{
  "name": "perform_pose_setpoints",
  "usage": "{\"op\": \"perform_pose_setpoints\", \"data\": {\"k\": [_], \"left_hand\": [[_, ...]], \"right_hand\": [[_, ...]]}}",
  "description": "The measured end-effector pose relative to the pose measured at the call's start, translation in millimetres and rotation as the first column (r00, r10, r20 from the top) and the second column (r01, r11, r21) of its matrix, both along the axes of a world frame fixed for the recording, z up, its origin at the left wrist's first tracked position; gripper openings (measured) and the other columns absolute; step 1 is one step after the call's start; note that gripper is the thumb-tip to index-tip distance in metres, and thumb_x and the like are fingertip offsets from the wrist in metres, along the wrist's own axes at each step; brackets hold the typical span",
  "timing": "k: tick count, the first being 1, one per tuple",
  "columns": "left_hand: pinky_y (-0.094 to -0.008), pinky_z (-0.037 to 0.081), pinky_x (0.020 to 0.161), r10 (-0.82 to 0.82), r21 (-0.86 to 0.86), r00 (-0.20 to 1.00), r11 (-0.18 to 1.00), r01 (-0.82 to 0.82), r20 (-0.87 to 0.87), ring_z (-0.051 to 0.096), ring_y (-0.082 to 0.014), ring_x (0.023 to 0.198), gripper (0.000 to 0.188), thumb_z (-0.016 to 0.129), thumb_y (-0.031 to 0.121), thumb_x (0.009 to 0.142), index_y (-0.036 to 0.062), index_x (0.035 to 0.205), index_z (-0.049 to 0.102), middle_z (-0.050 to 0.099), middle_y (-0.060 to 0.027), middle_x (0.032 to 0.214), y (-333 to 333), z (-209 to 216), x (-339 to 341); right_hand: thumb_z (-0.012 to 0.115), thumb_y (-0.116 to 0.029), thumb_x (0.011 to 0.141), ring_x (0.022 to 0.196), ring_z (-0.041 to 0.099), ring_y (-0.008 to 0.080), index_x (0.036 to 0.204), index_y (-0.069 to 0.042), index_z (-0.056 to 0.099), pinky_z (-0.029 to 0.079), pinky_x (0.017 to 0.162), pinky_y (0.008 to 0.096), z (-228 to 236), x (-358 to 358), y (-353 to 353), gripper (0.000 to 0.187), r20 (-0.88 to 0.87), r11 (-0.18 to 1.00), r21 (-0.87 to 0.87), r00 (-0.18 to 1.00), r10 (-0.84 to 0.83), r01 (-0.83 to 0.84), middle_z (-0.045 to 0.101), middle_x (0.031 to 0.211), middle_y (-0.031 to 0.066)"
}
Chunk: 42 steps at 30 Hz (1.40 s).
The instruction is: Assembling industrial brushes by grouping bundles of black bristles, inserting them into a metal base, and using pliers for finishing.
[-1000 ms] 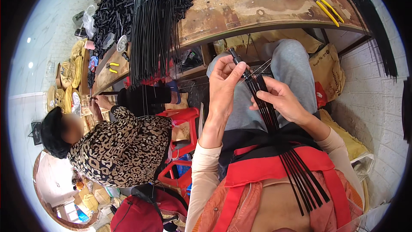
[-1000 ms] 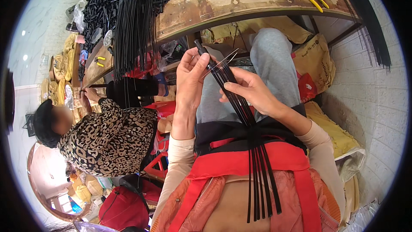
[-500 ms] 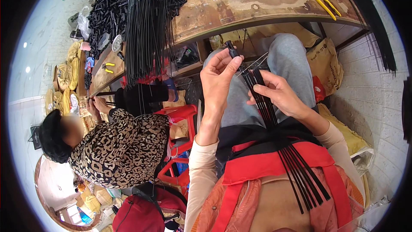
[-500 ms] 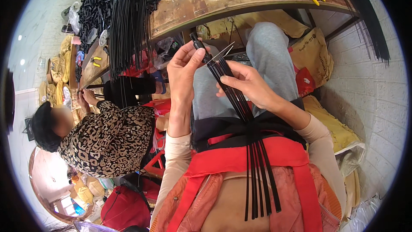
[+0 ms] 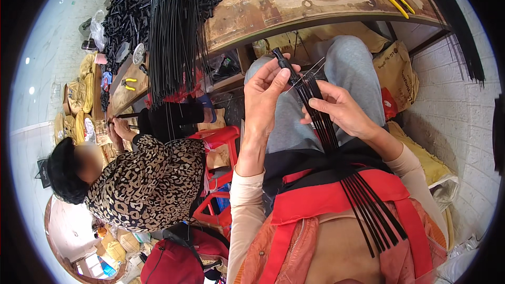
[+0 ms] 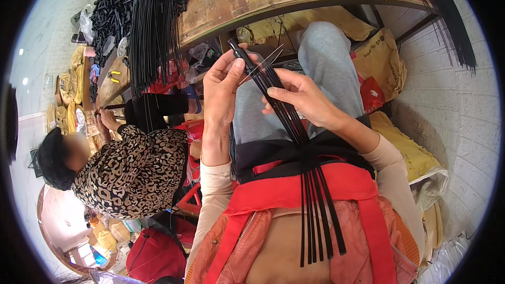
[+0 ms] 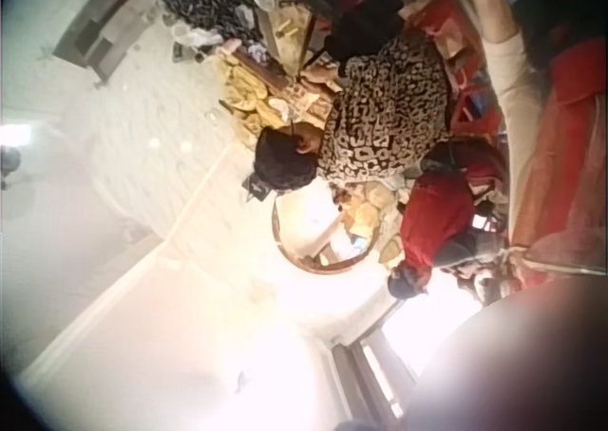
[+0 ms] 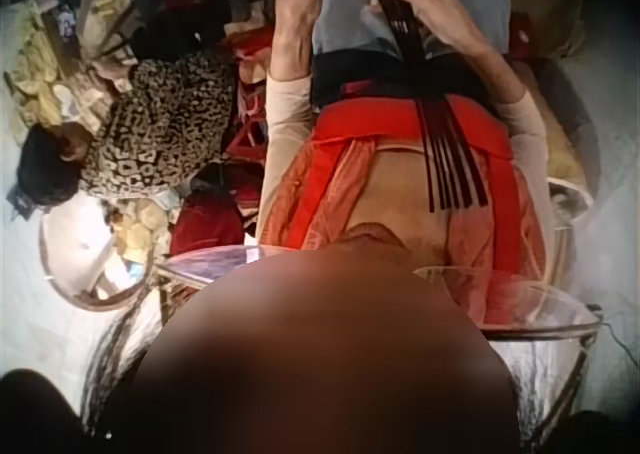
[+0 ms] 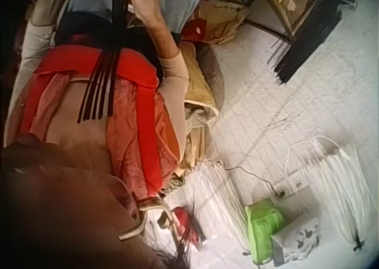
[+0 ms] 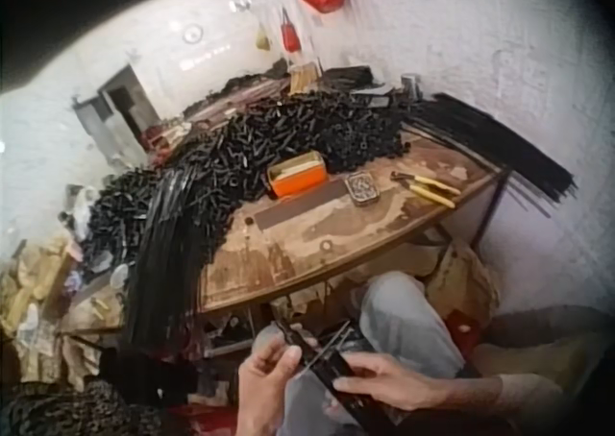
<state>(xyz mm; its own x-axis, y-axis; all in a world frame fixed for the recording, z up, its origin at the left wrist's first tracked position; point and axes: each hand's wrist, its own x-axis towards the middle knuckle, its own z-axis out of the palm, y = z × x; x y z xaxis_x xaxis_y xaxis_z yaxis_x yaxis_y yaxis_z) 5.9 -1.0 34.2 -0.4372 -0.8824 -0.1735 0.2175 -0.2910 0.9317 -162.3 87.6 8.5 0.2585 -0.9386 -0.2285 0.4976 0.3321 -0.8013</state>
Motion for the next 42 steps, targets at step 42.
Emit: {"op": "perform_pose_setpoints", "data": {"k": [42], "left_hand": [[-0.0355, 0.052, 0.096, 0.142, -0.038, 0.984, 0.988, -0.147, -0.107, 0.063, -0.0279, 0.113, 0.066, 0.070, -0.012, 0.079, 0.0003, 0.138, 0.043, 0.063, -0.0202, 0.120, 35, -23, 19]], "right_hand": [[0.055, -0.012, 0.099, 0.091, 0.059, 0.0111, 0.132, 0.000, 0.050, 0.059, 0.084, 0.0349, -25, 9, 12, 0.036, 0.032, 0.996, -0.086, 0.999, 0.030, -0.027, 0.057, 0.099, 0.0036]]}}
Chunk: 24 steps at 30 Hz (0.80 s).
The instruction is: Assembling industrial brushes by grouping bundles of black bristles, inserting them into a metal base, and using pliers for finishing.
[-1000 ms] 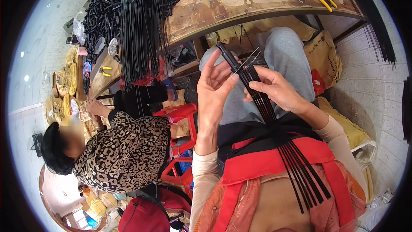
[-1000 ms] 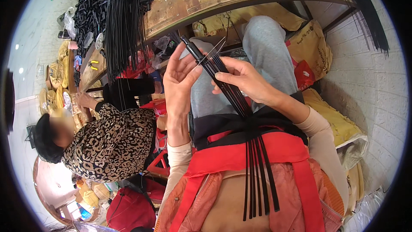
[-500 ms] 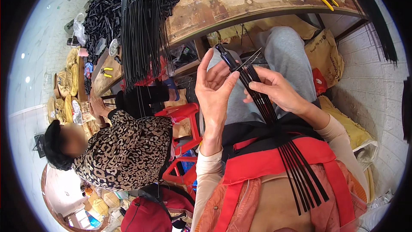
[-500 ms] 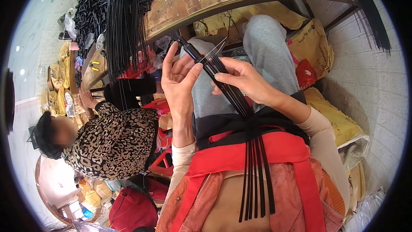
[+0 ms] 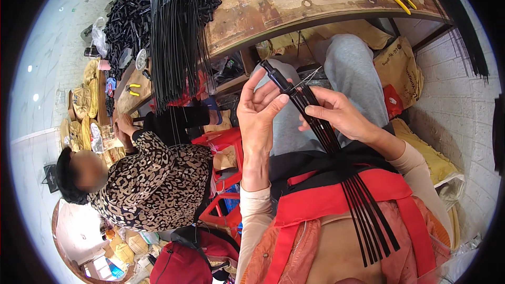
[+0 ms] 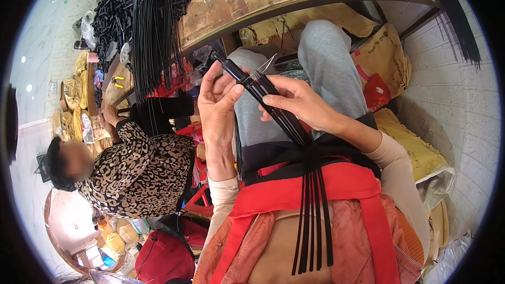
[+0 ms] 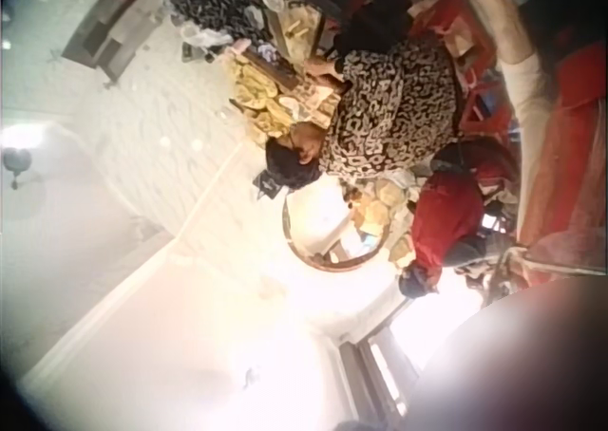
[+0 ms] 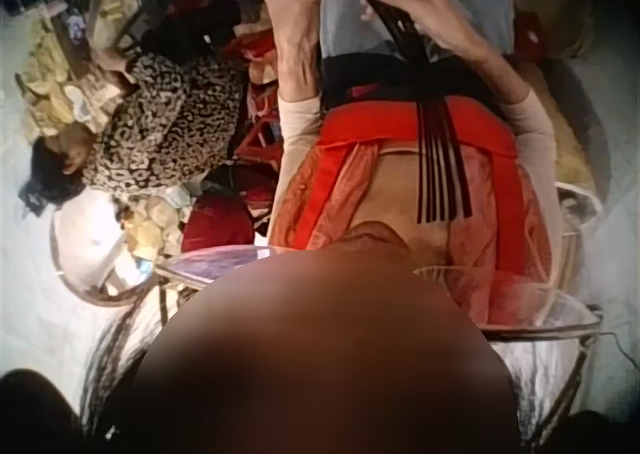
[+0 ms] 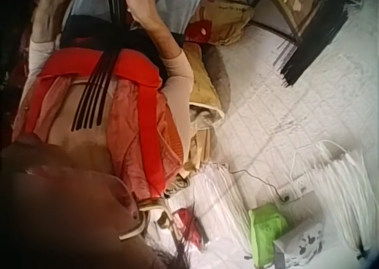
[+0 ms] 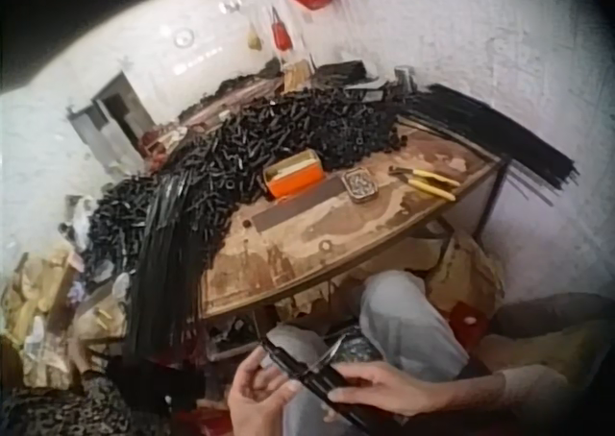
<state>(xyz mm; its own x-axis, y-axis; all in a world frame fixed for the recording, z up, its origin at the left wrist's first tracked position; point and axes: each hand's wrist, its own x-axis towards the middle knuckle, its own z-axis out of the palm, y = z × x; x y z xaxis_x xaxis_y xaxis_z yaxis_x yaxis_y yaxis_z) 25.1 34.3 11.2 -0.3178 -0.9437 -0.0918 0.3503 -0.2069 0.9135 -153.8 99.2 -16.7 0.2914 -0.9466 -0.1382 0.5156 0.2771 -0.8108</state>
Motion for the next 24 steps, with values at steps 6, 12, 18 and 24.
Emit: {"op": "perform_pose_setpoints", "data": {"k": [6, 12, 18, 24], "left_hand": [[-0.0395, 0.047, 0.101, -0.072, 0.038, 0.985, 0.996, 0.078, -0.157, 0.063, -0.0281, 0.112, 0.068, 0.070, -0.009, 0.080, 0.0027, 0.140, 0.040, 0.064, -0.0183, 0.119, -5, -17, 1], [-0.0386, 0.046, 0.101, -0.235, 0.077, 0.917, 0.959, 0.273, -0.323, 0.060, -0.0248, 0.115, 0.063, 0.072, 0.000, 0.082, 0.0033, 0.138, 0.043, 0.064, -0.0157, 0.120, -14, -21, 2], [-0.0355, 0.046, 0.100, -0.162, 0.055, 0.982, 0.984, 0.168, -0.102, 0.060, -0.0201, 0.112, 0.040, 0.070, -0.003, 0.083, -0.0017, 0.121, 0.058, 0.065, -0.0110, 0.117, -6, -17, 3], [-0.0288, 0.050, 0.087, 0.047, -0.252, 0.999, 0.967, -0.039, 0.025, 0.061, -0.0143, 0.094, 0.027, 0.068, -0.007, 0.083, -0.0004, 0.109, 0.061, 0.063, -0.0055, 0.102, 6, 17, -1]], "right_hand": [[0.054, -0.011, 0.099, 0.089, 0.061, 0.0124, 0.132, 0.000, 0.049, 0.058, 0.084, 0.0361, -4, -2, -1, 0.036, 0.061, 1.000, 0.001, 0.998, 0.030, -0.030, 0.059, 0.098, 0.0047], [0.055, -0.011, 0.098, 0.083, 0.065, 0.0147, 0.130, 0.001, 0.051, 0.058, 0.083, 0.0352, -8, -5, -5, 0.035, 0.150, 0.995, 0.018, 0.984, 0.097, -0.101, 0.063, 0.095, 0.0069], [0.054, -0.011, 0.099, 0.085, 0.065, 0.0145, 0.129, 0.002, 0.052, 0.057, 0.082, 0.0341, -1, -1, -5, 0.033, 0.117, 0.999, -0.024, 0.993, 0.033, -0.030, 0.062, 0.095, 0.0061], [0.051, -0.007, 0.099, 0.090, 0.063, 0.0141, 0.131, 0.002, 0.048, 0.054, 0.088, 0.0333, 16, 13, -5, 0.033, -0.055, 0.968, -0.230, 0.992, -0.112, 0.096, 0.061, 0.100, 0.0066]]}}
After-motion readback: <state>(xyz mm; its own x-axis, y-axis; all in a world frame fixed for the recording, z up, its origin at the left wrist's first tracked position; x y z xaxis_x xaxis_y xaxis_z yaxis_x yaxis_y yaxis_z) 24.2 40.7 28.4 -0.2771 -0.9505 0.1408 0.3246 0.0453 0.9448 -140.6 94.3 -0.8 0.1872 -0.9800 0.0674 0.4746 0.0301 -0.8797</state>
